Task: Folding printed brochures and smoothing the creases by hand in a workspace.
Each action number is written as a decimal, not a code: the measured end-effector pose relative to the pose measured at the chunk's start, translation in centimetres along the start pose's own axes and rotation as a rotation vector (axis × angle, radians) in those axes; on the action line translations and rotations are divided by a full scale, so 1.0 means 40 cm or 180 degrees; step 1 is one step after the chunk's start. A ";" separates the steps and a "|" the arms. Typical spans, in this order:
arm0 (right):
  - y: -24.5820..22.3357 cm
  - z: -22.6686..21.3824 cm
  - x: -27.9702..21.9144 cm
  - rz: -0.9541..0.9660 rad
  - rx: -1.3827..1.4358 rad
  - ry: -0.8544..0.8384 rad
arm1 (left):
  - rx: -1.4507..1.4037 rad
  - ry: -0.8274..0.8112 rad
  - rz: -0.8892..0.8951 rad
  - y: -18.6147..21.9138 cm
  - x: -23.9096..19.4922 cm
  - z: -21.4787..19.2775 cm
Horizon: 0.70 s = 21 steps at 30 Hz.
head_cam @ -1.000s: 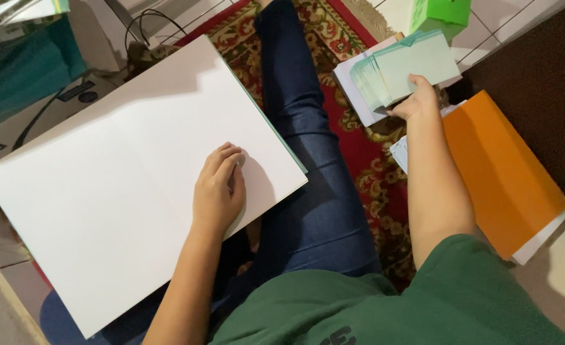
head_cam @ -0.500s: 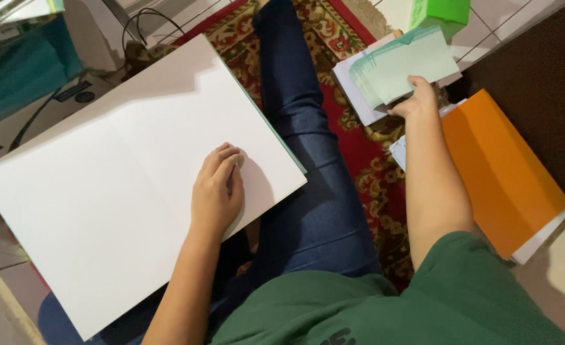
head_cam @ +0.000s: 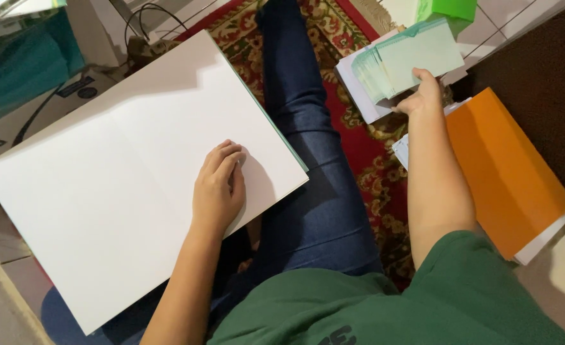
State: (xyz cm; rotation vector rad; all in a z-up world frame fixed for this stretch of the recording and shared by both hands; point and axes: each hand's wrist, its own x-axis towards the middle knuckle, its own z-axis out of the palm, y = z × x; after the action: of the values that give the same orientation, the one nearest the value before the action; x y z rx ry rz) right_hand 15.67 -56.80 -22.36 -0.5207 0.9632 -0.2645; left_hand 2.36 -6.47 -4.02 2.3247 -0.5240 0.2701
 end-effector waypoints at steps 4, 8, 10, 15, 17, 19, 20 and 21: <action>0.005 -0.009 0.042 -0.0075 -0.0342 0.0102 | 0.0016 0.0030 0.0024 -0.006 -0.002 0.004; 0.012 -0.078 0.214 -0.0111 -0.0399 0.0209 | 0.0069 0.0038 0.0063 -0.012 -0.004 0.008; 0.019 -0.059 0.167 -0.0161 -0.0425 0.0188 | 0.0058 0.0024 0.0047 -0.008 -0.003 0.005; 0.033 0.002 0.052 -0.0240 -0.0488 0.0136 | 0.0045 0.0040 0.0074 -0.009 -0.004 0.008; 0.036 0.006 0.068 -0.0336 -0.0373 0.0209 | 0.0055 0.0065 0.0092 -0.006 -0.002 0.004; 0.031 0.003 0.102 -0.0351 -0.0446 0.0221 | 0.0062 0.0110 0.0140 -0.018 -0.004 0.012; 0.029 -0.002 0.118 -0.0367 -0.0516 0.0259 | 0.0058 0.0130 0.0186 -0.024 -0.006 0.016; 0.032 0.016 0.090 -0.0363 -0.0522 0.0247 | 0.0065 0.0141 0.0180 -0.025 -0.006 0.014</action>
State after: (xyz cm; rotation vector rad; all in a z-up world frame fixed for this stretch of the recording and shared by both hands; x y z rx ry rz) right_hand 18.17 -57.11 -25.29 -0.7213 1.0376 -0.3113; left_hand 2.62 -6.14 -5.11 2.3207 -0.5679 0.3543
